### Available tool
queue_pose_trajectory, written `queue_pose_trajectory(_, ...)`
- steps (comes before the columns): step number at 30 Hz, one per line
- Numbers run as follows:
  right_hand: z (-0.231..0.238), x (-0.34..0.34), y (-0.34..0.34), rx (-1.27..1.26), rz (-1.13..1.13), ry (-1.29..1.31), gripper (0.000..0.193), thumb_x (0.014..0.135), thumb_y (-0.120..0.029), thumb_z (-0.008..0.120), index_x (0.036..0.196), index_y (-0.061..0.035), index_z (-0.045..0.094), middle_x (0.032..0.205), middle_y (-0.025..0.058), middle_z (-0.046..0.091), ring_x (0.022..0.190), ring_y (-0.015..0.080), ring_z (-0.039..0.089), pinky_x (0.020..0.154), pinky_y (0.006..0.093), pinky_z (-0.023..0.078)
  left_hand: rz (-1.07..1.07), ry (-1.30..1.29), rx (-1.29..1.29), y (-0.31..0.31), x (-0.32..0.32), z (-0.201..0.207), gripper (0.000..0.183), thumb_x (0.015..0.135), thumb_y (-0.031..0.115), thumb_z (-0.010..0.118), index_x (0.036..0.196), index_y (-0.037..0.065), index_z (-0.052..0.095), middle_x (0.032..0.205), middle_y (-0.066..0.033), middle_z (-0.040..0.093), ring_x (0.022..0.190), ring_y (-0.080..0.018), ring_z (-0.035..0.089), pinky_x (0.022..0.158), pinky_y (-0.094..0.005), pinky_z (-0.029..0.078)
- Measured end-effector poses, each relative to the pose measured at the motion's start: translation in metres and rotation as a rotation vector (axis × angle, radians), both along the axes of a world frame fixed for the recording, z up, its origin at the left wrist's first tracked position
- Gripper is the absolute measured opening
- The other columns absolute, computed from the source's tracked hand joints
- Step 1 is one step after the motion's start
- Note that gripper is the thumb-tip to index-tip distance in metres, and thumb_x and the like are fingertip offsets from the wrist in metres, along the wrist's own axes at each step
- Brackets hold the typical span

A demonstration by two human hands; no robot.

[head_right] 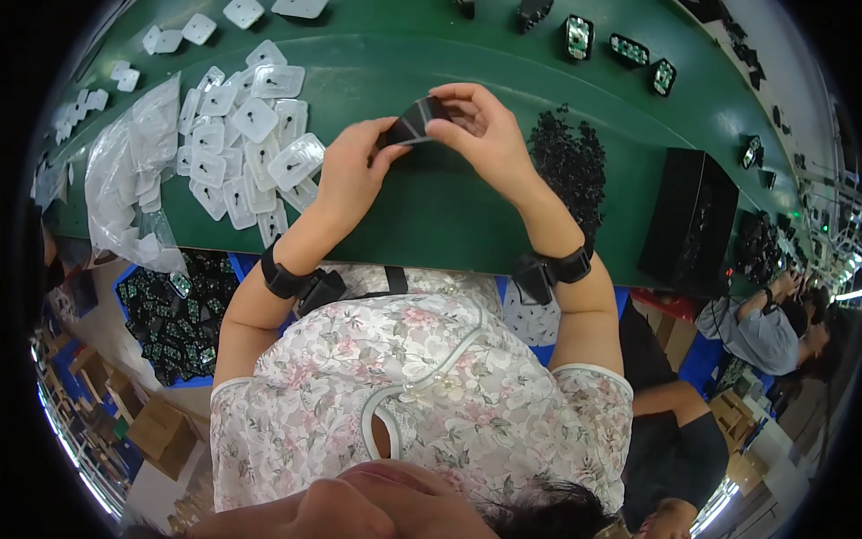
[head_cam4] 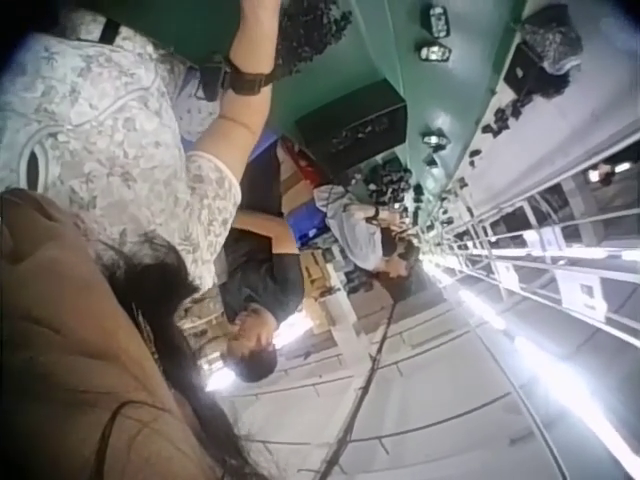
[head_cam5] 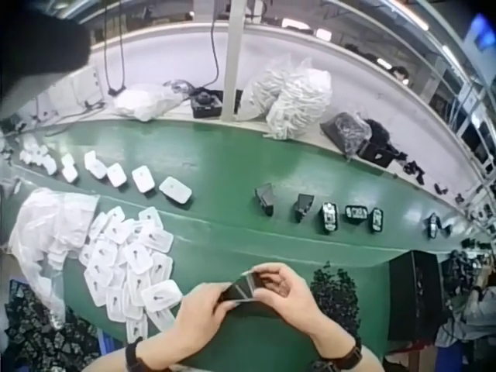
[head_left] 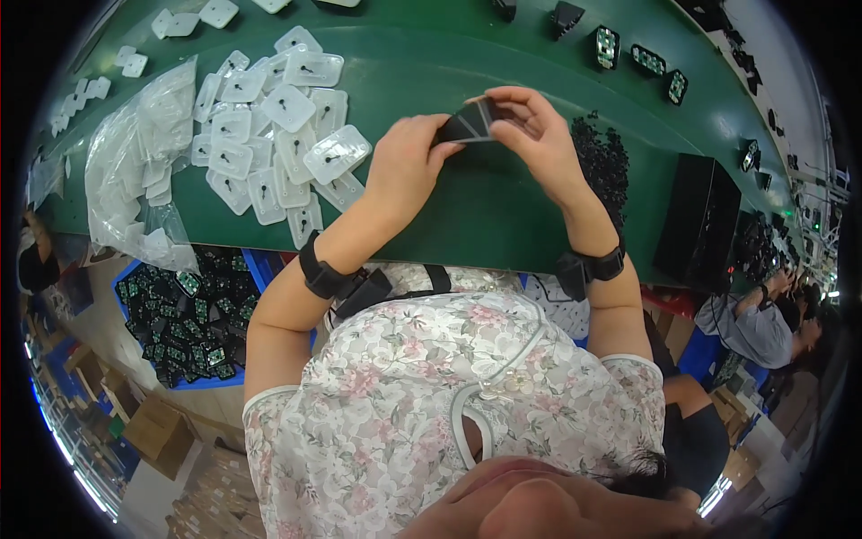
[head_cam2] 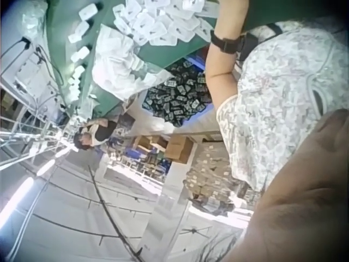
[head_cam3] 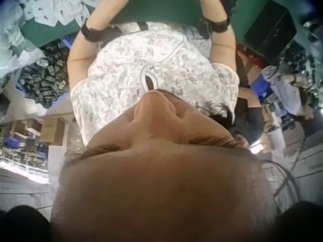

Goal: The person assembles electronic devices by picking up a white plastic cover, inserting a small black component into it, and pressing the assembly onto a black base. They then place the completed unit onto the green work surface and repeat the process.

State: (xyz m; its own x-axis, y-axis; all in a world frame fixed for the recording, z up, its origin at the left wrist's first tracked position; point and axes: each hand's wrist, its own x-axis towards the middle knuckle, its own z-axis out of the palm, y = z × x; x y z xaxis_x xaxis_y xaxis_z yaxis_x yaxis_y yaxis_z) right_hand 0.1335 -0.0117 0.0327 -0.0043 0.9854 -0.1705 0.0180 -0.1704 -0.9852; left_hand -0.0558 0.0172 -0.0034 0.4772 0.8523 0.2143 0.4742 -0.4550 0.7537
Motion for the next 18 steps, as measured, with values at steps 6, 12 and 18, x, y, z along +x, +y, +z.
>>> queue_pose_trajectory(6,0.003,-0.030,0.040,0.228,0.038,0.146,0.044,0.083,-0.004,0.065,0.123,-0.0009,0.047,0.110,0.0085,0.058,0.099,0.0155,0.057,0.085,0.0272,0.047,0.121,-0.357,-0.417,0.010,-0.010,0.020,0.035,0.082,0.019,0.067,0.108,-0.003,0.059,0.089,-0.0131,0.065,0.070,-0.0192,0.062,0.062,-0.0283,0.049)
queue_pose_trajectory(12,-0.013,-0.008,0.158,0.509,0.024,-0.544,0.034,0.081,-0.010,0.066,0.112,-0.0005,0.055,0.097,0.0106,0.065,0.089,0.0181,0.062,0.079,0.0294,0.049,0.295,-0.423,-0.012,0.008,-0.062,0.047,0.035,0.082,0.016,0.068,0.111,0.001,0.057,0.096,-0.0120,0.060,0.069,-0.0190,0.060,0.060,-0.0283,0.049)
queue_pose_trajectory(18,-0.021,0.009,0.207,0.372,0.175,-0.744,0.030,0.085,-0.011,0.061,0.113,-0.0005,0.059,0.103,0.0095,0.065,0.091,0.0167,0.061,0.084,0.0281,0.046,0.809,-0.085,0.232,0.000,-0.186,0.028,0.016,0.085,0.009,0.061,0.100,0.002,0.062,0.097,-0.0112,0.060,0.076,-0.0221,0.061,0.066,-0.0306,0.049)
